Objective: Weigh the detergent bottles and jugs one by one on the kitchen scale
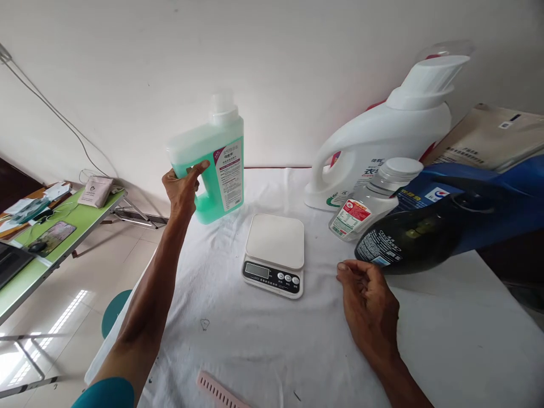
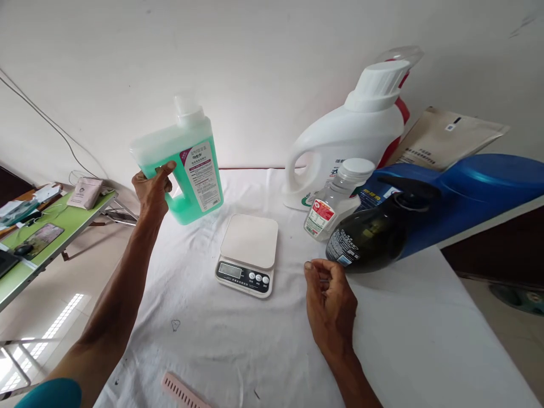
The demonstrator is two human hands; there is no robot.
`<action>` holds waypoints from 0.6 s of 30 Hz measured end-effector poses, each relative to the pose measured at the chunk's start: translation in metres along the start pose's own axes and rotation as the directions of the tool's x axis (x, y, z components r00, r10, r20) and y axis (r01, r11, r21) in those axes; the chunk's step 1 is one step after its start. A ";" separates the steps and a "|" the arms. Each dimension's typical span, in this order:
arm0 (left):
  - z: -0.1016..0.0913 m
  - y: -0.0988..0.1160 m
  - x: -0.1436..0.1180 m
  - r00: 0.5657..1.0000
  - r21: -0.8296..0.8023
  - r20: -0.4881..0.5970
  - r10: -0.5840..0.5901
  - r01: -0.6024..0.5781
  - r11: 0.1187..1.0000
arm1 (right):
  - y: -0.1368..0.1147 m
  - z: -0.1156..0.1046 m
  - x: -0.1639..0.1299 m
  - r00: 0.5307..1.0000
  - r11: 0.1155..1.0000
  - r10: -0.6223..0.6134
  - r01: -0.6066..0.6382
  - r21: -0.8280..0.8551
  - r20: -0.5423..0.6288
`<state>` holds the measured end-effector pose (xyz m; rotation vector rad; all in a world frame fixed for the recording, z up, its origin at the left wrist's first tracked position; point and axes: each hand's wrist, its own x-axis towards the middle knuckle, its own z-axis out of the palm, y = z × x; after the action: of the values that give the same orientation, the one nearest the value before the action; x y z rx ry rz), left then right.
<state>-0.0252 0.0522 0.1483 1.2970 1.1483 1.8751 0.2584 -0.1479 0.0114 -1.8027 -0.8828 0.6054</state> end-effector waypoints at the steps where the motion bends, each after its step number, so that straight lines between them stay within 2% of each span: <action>1: 0.001 0.007 -0.006 1.000 -0.020 0.017 -0.005 0.005 1.000 | 0.000 0.000 0.000 1.000 1.000 -0.004 0.004 0.002 0.002; 4: 0.009 0.025 -0.024 0.997 -0.087 0.079 -0.024 0.030 0.996 | 0.002 -0.001 -0.001 1.000 1.000 -0.023 0.023 0.004 0.002; 7: 0.020 0.033 -0.042 0.986 -0.140 0.157 -0.047 0.069 0.988 | 0.004 -0.001 0.000 0.999 0.999 -0.036 0.036 0.009 0.000; 13: 0.040 0.029 -0.069 0.947 -0.147 0.303 -0.105 0.155 0.977 | 0.004 0.000 0.000 0.999 0.999 -0.035 0.035 0.024 0.001; 18: 0.050 0.022 -0.078 0.926 -0.115 0.356 -0.124 0.175 0.978 | 0.003 -0.001 0.000 1.000 1.000 -0.025 0.025 0.018 -0.004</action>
<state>0.0502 -0.0064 0.1423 1.3507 0.8817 1.5118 0.2603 -0.1488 0.0092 -1.7734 -0.8929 0.5921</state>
